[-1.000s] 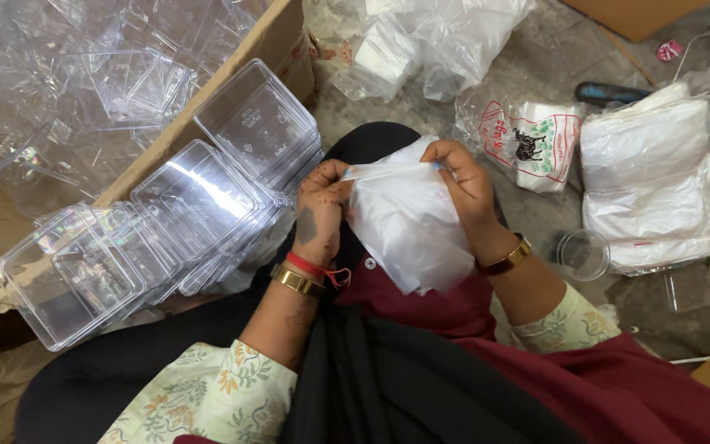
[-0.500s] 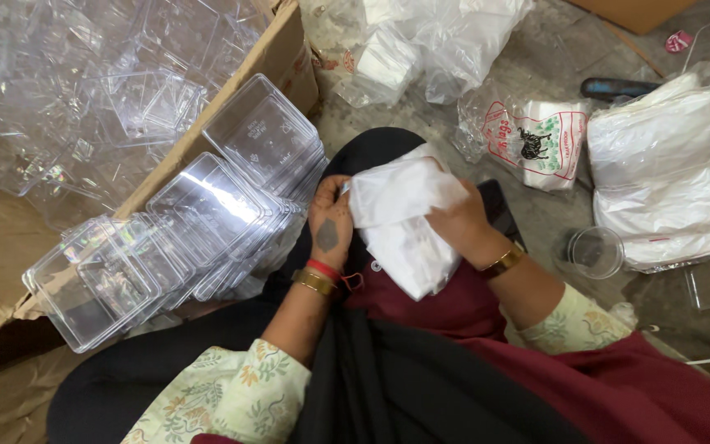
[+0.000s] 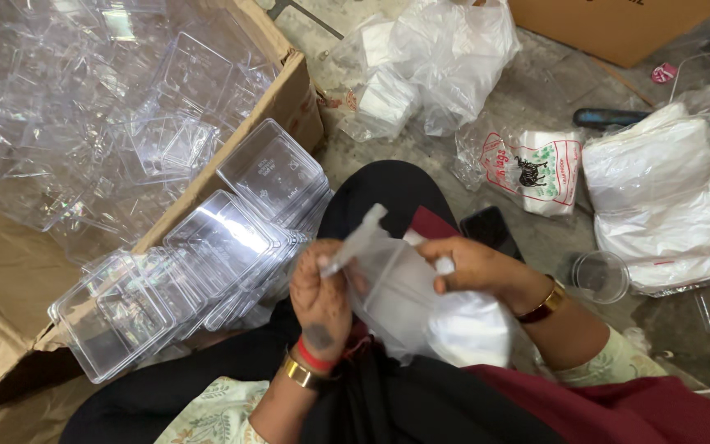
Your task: The person sits on the floor among open cardboard boxes of clear plastic containers. They pull containers out of the boxes, strip the plastic bags and wrapping off them, and stack the unwrapped containers in piles beside the boxes.
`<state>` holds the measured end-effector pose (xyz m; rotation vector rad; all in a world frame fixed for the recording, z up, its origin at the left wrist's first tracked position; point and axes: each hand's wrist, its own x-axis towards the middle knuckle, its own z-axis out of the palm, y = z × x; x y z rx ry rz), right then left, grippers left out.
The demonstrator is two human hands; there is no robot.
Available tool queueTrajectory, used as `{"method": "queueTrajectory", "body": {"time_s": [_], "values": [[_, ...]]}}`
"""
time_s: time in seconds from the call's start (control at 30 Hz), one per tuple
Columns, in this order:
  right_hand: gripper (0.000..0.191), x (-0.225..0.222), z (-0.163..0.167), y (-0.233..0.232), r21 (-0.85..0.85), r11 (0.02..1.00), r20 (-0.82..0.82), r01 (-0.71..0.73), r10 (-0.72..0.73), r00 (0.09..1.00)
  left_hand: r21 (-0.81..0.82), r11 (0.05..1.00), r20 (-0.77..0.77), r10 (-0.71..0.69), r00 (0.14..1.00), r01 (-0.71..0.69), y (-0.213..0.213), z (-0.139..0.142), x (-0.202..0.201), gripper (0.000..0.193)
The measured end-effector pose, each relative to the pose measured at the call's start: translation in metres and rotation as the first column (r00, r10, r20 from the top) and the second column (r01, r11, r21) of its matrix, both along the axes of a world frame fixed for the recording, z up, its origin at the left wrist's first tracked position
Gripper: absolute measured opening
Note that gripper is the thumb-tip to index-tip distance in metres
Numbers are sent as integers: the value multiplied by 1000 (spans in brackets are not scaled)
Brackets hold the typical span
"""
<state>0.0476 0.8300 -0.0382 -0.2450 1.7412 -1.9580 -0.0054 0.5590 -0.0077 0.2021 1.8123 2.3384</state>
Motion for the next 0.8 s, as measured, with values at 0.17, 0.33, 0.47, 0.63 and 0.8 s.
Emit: {"method": "queueTrajectory", "body": {"time_s": [0.17, 0.33, 0.47, 0.63, 0.8], "values": [[61, -18, 31, -4, -189, 964, 300, 187, -125, 946, -131, 991, -349, -51, 936, 5, 1, 35, 9, 47], [41, -82, 2, 47, -101, 759, 483, 644, -528, 699, -169, 982, -494, -12, 869, -83, -7, 39, 13, 65], [43, -193, -64, 78, 46, 775, 339, 630, -605, 720, -143, 987, -481, -6, 877, -72, -10, 32, 30, 69], [53, -238, -67, 83, 567, 385, -244, 728, -766, 595, -166, 979, -506, 21, 862, -121, -21, 37, 30, 67], [45, -145, 24, 9, 51, 498, -569, 866, -698, 435, -437, 858, -656, -97, 748, -271, -26, 72, 16, 62]]}}
